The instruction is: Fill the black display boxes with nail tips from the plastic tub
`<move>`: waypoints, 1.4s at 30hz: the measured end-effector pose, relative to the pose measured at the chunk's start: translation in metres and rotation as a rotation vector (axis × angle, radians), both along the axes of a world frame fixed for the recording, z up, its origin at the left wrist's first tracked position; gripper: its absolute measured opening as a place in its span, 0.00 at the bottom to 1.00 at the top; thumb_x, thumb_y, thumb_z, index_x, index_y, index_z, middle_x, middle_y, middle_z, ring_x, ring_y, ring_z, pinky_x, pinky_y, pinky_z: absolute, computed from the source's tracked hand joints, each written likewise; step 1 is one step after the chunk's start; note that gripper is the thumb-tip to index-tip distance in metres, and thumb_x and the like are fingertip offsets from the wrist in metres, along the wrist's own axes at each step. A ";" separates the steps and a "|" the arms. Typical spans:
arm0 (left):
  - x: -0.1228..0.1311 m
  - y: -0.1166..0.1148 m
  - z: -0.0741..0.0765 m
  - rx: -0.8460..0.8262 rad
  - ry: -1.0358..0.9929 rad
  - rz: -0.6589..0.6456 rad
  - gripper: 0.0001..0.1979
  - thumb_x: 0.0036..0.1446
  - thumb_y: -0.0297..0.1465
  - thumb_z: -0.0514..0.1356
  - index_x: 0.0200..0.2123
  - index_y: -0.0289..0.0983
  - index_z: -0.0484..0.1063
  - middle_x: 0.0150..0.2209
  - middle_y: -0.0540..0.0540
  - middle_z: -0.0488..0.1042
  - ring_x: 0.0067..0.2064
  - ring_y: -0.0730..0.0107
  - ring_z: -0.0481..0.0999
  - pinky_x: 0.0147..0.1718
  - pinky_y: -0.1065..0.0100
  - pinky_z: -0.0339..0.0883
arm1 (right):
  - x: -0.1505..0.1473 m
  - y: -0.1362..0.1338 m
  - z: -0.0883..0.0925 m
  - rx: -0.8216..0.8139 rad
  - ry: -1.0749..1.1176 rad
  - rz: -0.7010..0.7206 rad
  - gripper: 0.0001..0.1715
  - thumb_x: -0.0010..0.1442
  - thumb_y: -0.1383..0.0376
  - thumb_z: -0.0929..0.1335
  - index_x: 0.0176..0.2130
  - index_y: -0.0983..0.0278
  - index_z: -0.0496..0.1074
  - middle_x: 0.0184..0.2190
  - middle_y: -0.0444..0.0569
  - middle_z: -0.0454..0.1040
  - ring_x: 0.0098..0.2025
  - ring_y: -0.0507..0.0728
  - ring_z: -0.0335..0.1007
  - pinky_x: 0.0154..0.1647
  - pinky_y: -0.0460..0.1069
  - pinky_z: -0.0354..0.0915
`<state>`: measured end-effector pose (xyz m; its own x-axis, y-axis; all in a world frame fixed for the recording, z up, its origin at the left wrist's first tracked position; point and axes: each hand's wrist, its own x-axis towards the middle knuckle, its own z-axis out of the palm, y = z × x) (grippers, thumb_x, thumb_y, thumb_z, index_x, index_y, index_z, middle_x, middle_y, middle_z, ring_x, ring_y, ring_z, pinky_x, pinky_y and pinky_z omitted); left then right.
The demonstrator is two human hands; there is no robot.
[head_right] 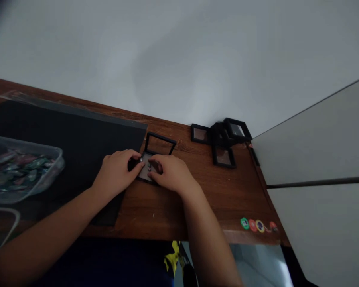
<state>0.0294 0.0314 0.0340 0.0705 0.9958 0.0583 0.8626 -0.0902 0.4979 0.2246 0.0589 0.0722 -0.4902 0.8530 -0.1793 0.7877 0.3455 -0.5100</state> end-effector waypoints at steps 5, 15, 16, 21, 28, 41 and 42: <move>-0.009 0.001 -0.003 0.013 -0.059 -0.048 0.09 0.66 0.38 0.60 0.43 0.41 0.77 0.44 0.45 0.83 0.47 0.51 0.78 0.47 0.51 0.66 | 0.002 -0.002 0.001 0.028 0.004 -0.021 0.23 0.57 0.63 0.75 0.52 0.61 0.79 0.32 0.43 0.77 0.32 0.53 0.69 0.33 0.48 0.55; -0.008 0.004 -0.017 0.123 -0.063 -0.006 0.17 0.66 0.41 0.59 0.54 0.46 0.79 0.50 0.41 0.79 0.52 0.48 0.73 0.52 0.48 0.67 | -0.001 0.004 -0.006 0.066 0.058 0.008 0.18 0.57 0.64 0.76 0.49 0.59 0.80 0.31 0.41 0.77 0.31 0.51 0.67 0.33 0.47 0.52; -0.008 0.005 -0.018 0.124 -0.058 -0.004 0.18 0.66 0.42 0.59 0.55 0.46 0.79 0.50 0.41 0.78 0.52 0.47 0.72 0.52 0.47 0.67 | -0.001 0.004 -0.007 0.062 0.061 0.009 0.16 0.58 0.64 0.76 0.48 0.58 0.81 0.30 0.41 0.76 0.31 0.51 0.67 0.33 0.47 0.52; -0.006 0.006 -0.017 0.083 -0.079 0.013 0.16 0.66 0.41 0.59 0.52 0.48 0.81 0.52 0.41 0.78 0.54 0.46 0.72 0.51 0.46 0.65 | -0.003 0.008 -0.012 0.037 0.075 -0.040 0.13 0.59 0.61 0.75 0.46 0.57 0.82 0.27 0.41 0.75 0.29 0.51 0.66 0.33 0.47 0.52; -0.006 0.006 -0.016 0.084 -0.127 0.008 0.11 0.64 0.40 0.60 0.45 0.45 0.80 0.49 0.45 0.81 0.51 0.48 0.73 0.50 0.48 0.65 | -0.006 0.010 -0.013 0.114 0.061 -0.111 0.16 0.57 0.61 0.76 0.46 0.59 0.80 0.30 0.42 0.75 0.30 0.52 0.66 0.31 0.47 0.51; -0.007 0.006 -0.016 0.081 -0.154 -0.017 0.09 0.67 0.34 0.56 0.40 0.43 0.77 0.43 0.46 0.82 0.49 0.51 0.74 0.49 0.49 0.63 | -0.010 0.007 -0.010 0.067 -0.054 -0.209 0.11 0.57 0.56 0.76 0.37 0.59 0.81 0.28 0.44 0.77 0.30 0.54 0.67 0.30 0.49 0.50; -0.007 0.006 -0.016 0.079 -0.150 -0.023 0.09 0.67 0.35 0.56 0.40 0.43 0.77 0.43 0.46 0.82 0.50 0.50 0.74 0.49 0.49 0.62 | -0.011 0.007 -0.010 0.074 -0.054 -0.205 0.11 0.57 0.56 0.76 0.39 0.59 0.81 0.28 0.43 0.77 0.30 0.54 0.67 0.30 0.49 0.50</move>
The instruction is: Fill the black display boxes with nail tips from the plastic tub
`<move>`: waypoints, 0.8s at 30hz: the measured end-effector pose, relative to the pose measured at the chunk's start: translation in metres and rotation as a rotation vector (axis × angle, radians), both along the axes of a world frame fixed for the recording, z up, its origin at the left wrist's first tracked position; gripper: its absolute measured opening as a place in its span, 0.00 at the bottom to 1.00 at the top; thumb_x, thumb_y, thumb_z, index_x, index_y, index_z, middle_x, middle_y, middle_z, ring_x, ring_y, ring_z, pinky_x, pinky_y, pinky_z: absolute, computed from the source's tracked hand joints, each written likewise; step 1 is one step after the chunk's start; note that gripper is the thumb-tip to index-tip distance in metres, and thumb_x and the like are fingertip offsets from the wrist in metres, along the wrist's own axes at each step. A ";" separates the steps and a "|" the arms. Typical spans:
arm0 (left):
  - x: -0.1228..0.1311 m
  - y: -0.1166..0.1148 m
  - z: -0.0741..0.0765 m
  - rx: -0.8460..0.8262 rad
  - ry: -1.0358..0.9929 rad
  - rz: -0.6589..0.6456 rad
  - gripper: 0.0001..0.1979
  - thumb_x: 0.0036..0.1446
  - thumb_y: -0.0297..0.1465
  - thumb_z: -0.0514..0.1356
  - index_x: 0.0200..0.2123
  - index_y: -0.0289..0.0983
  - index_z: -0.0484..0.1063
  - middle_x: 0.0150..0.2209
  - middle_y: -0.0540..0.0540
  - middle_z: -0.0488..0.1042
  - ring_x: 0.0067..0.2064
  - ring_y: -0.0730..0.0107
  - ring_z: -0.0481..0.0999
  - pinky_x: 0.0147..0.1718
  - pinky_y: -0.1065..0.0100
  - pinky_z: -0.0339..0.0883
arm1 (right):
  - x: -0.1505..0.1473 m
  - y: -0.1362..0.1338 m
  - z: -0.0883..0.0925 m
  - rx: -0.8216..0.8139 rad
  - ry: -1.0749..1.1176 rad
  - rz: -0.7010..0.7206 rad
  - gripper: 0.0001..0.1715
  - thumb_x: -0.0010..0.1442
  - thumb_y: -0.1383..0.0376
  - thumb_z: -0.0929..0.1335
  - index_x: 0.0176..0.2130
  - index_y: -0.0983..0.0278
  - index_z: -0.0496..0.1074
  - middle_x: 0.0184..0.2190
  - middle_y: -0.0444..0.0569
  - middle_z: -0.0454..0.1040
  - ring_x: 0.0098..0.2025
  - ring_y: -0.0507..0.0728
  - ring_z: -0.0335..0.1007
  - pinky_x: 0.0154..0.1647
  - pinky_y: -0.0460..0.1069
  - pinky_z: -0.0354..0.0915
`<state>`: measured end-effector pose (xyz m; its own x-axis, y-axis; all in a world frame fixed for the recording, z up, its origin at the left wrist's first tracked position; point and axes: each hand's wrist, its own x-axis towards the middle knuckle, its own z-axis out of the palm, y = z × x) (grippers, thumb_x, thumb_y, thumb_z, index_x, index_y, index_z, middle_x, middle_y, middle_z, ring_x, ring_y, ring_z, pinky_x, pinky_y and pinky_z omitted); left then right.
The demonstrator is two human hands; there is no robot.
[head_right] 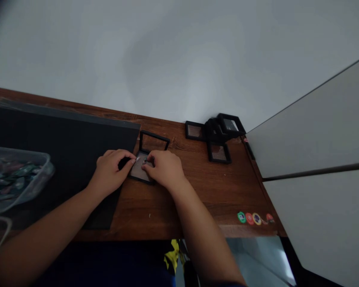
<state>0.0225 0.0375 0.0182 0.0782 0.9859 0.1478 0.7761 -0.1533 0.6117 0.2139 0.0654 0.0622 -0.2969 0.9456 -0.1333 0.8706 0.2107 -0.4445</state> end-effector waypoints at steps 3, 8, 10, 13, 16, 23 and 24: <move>0.001 0.000 0.000 0.001 0.008 -0.010 0.08 0.66 0.35 0.58 0.40 0.43 0.77 0.43 0.46 0.82 0.50 0.50 0.74 0.48 0.50 0.63 | -0.003 -0.001 -0.001 0.008 0.004 0.002 0.12 0.58 0.57 0.76 0.41 0.58 0.82 0.28 0.43 0.78 0.29 0.54 0.68 0.30 0.49 0.50; 0.001 0.001 -0.002 0.008 0.007 -0.015 0.08 0.66 0.35 0.57 0.40 0.43 0.76 0.43 0.46 0.82 0.51 0.51 0.74 0.49 0.50 0.63 | -0.006 -0.001 -0.002 0.016 0.006 0.007 0.13 0.59 0.56 0.75 0.44 0.56 0.81 0.29 0.43 0.78 0.30 0.54 0.69 0.31 0.48 0.50; 0.001 0.001 -0.002 0.009 0.004 -0.017 0.07 0.66 0.34 0.57 0.40 0.43 0.76 0.43 0.46 0.82 0.51 0.51 0.74 0.49 0.50 0.63 | -0.006 -0.001 -0.003 0.022 0.013 0.010 0.13 0.59 0.56 0.75 0.44 0.56 0.81 0.29 0.43 0.78 0.31 0.54 0.69 0.31 0.48 0.51; 0.002 0.000 0.000 0.008 0.003 -0.017 0.07 0.66 0.34 0.58 0.39 0.43 0.76 0.42 0.46 0.82 0.50 0.51 0.74 0.48 0.50 0.62 | -0.006 -0.001 -0.005 0.028 0.022 0.003 0.12 0.59 0.56 0.75 0.43 0.56 0.81 0.28 0.42 0.77 0.30 0.54 0.68 0.30 0.48 0.50; 0.003 -0.001 0.003 0.005 0.004 -0.032 0.07 0.65 0.35 0.58 0.37 0.44 0.77 0.43 0.47 0.82 0.50 0.51 0.74 0.48 0.50 0.62 | -0.006 -0.001 -0.007 0.032 0.038 0.006 0.11 0.60 0.56 0.75 0.41 0.58 0.80 0.26 0.42 0.76 0.29 0.53 0.67 0.30 0.48 0.49; 0.000 0.001 0.000 0.005 -0.029 -0.056 0.07 0.65 0.34 0.59 0.38 0.44 0.78 0.43 0.48 0.82 0.49 0.53 0.74 0.49 0.51 0.64 | -0.005 -0.001 -0.008 0.010 0.069 0.010 0.10 0.60 0.57 0.75 0.39 0.59 0.80 0.26 0.41 0.74 0.28 0.52 0.65 0.30 0.48 0.48; 0.001 0.000 0.001 0.006 -0.039 -0.052 0.06 0.65 0.34 0.59 0.39 0.43 0.77 0.43 0.47 0.82 0.49 0.54 0.75 0.50 0.51 0.65 | -0.005 -0.001 -0.007 0.007 0.075 0.013 0.10 0.60 0.57 0.75 0.39 0.59 0.80 0.26 0.41 0.74 0.28 0.52 0.65 0.30 0.48 0.49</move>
